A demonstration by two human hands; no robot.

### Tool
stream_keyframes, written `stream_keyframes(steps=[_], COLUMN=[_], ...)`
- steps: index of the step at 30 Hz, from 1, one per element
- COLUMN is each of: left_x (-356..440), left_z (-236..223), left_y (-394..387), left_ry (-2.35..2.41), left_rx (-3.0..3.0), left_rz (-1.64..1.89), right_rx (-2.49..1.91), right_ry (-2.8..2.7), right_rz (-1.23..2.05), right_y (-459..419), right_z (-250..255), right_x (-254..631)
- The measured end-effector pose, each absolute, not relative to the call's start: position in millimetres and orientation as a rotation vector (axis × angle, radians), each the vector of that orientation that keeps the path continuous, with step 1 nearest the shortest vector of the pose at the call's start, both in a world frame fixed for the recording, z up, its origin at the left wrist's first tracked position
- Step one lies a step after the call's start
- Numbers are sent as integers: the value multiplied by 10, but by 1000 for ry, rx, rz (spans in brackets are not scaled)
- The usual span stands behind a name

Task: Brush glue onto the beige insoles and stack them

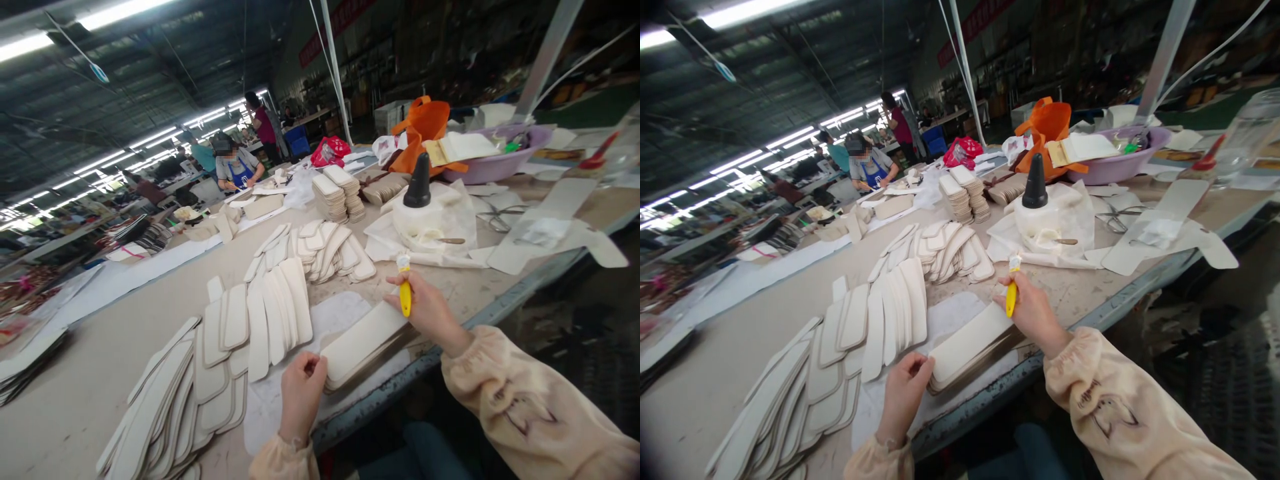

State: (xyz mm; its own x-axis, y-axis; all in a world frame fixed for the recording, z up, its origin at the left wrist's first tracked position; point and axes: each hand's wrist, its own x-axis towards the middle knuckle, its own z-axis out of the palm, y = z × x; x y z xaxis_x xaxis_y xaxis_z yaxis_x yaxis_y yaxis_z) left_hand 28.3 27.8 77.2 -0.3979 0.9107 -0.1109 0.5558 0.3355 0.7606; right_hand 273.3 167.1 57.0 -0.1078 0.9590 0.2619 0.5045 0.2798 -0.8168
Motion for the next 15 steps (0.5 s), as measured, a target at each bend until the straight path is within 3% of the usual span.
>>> stream_keyframes(steps=[15], left_x=[291], left_z=[728], left_y=[272], left_ry=[2101], left_rx=[1247], left_rz=[830], right_rx=[-1402], right_ry=[-1917], right_rz=[505], right_y=[1681], right_z=[419], right_x=[2742])
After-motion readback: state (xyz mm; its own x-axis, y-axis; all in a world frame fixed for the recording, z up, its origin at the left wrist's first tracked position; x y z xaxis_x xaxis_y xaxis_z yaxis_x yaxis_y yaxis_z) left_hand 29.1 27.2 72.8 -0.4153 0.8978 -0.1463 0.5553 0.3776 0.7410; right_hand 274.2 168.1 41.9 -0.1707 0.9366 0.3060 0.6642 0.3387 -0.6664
